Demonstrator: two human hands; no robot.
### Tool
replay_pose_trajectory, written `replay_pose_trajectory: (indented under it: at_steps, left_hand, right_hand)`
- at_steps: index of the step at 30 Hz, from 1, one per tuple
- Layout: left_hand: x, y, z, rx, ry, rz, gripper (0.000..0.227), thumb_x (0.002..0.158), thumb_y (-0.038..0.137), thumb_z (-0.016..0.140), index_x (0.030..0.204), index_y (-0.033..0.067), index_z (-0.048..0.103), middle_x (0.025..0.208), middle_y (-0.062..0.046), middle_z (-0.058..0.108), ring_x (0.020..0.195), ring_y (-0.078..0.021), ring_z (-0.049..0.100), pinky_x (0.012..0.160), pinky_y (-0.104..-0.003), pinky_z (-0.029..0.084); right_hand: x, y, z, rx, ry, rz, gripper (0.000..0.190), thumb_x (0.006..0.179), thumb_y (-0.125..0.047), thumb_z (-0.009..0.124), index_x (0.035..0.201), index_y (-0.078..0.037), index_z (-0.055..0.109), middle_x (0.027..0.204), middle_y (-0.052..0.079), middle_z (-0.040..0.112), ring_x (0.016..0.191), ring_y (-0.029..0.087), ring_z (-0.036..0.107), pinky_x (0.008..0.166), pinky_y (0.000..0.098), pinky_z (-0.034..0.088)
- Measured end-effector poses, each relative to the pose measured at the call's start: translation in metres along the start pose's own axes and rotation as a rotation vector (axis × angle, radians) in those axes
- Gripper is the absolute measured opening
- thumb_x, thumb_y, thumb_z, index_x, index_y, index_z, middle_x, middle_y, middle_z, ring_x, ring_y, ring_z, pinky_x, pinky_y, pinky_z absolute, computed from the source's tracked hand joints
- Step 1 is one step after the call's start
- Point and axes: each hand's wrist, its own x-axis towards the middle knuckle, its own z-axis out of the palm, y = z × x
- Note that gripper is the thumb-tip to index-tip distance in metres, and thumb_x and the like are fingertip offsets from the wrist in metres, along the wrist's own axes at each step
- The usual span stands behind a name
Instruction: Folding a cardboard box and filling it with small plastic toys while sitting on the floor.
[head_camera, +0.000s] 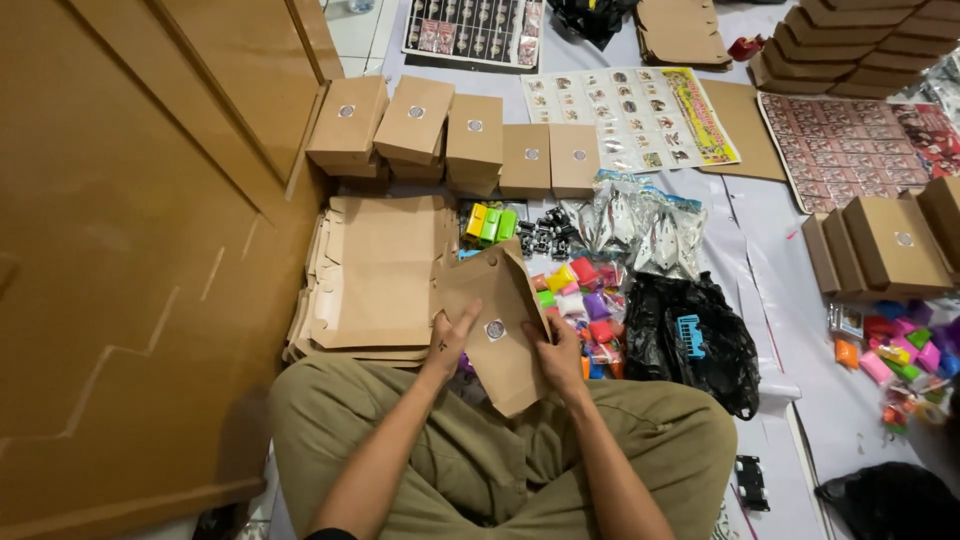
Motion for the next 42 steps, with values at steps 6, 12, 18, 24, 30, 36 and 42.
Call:
replay_pose_trajectory:
  at_steps: [6,12,18,24,30,36,42]
  left_hand:
    - [0.063,-0.079,-0.026,-0.030,0.117,0.072,0.034,0.099,0.047,0.069,0.094,0.0132,0.067,0.088,0.001,0.063,0.088,-0.0122,0.058,0.082,-0.031,0.052]
    - [0.054,-0.086,-0.017,0.216,0.089,0.054,0.022,0.095,0.021,0.061,0.097,-0.0005,0.062,0.086,-0.013,0.057,0.090,-0.0257,0.061,0.086,-0.045,0.049]
    - [0.011,-0.084,0.005,0.382,-0.627,0.103,0.017,0.088,0.022,0.075,0.087,0.0048,0.076,0.078,-0.009,0.074,0.079,-0.0156,0.067,0.073,-0.037,0.056]
    - [0.044,-0.099,-0.011,0.368,-0.383,0.123,0.025,0.091,0.022,0.074,0.109,0.0057,0.072,0.092,-0.011,0.076,0.088,-0.0181,0.069,0.083,-0.039,0.056]
    - [0.044,-0.091,-0.010,-0.116,-0.211,-0.109,0.053,0.102,0.034,0.067,0.145,0.0071,0.051,0.127,-0.015,0.066,0.101,-0.0239,0.070,0.081,-0.035,0.061]
    - [0.043,-0.108,-0.001,0.033,-0.309,-0.108,0.057,0.096,0.039,0.077,0.137,0.0063,0.056,0.123,-0.007,0.068,0.105,-0.0173,0.065,0.090,-0.037,0.058]
    - [0.039,-0.088,-0.010,0.227,-0.504,0.018,0.035,0.096,0.024,0.076,0.127,0.0090,0.071,0.113,-0.014,0.074,0.107,-0.0284,0.071,0.088,-0.045,0.059]
  right_hand:
    - [0.000,-0.008,-0.007,-0.135,-0.002,-0.041,0.020,0.081,-0.023,0.088,0.098,-0.018,0.077,0.074,0.004,0.072,0.071,0.013,0.065,0.065,0.0297,0.054]
    - [-0.002,-0.014,-0.007,-0.165,0.110,-0.024,0.022,0.084,-0.021,0.086,0.103,-0.017,0.077,0.081,0.011,0.075,0.077,0.020,0.069,0.071,0.0355,0.055]
    - [0.018,0.020,-0.024,-0.050,0.345,0.035,0.026,0.086,-0.032,0.085,0.107,-0.020,0.073,0.080,0.003,0.069,0.075,0.016,0.062,0.070,0.0300,0.052]
    - [0.014,0.003,-0.019,0.098,0.189,-0.022,0.036,0.098,-0.029,0.072,0.131,-0.015,0.065,0.104,0.011,0.071,0.093,0.020,0.061,0.084,0.0373,0.055]
    - [0.010,0.002,-0.025,0.263,-0.007,-0.081,0.048,0.098,-0.014,0.066,0.145,-0.014,0.056,0.096,0.014,0.069,0.086,0.020,0.068,0.080,0.0368,0.061]
    - [0.009,-0.011,-0.024,0.451,-0.002,0.028,0.052,0.098,-0.008,0.064,0.146,-0.022,0.052,0.105,0.009,0.065,0.086,0.014,0.065,0.077,0.0256,0.060]
    - [0.045,0.041,-0.054,0.632,0.189,0.138,0.032,0.099,-0.034,0.069,0.130,-0.026,0.065,0.104,0.007,0.071,0.079,0.018,0.071,0.064,0.0307,0.062]
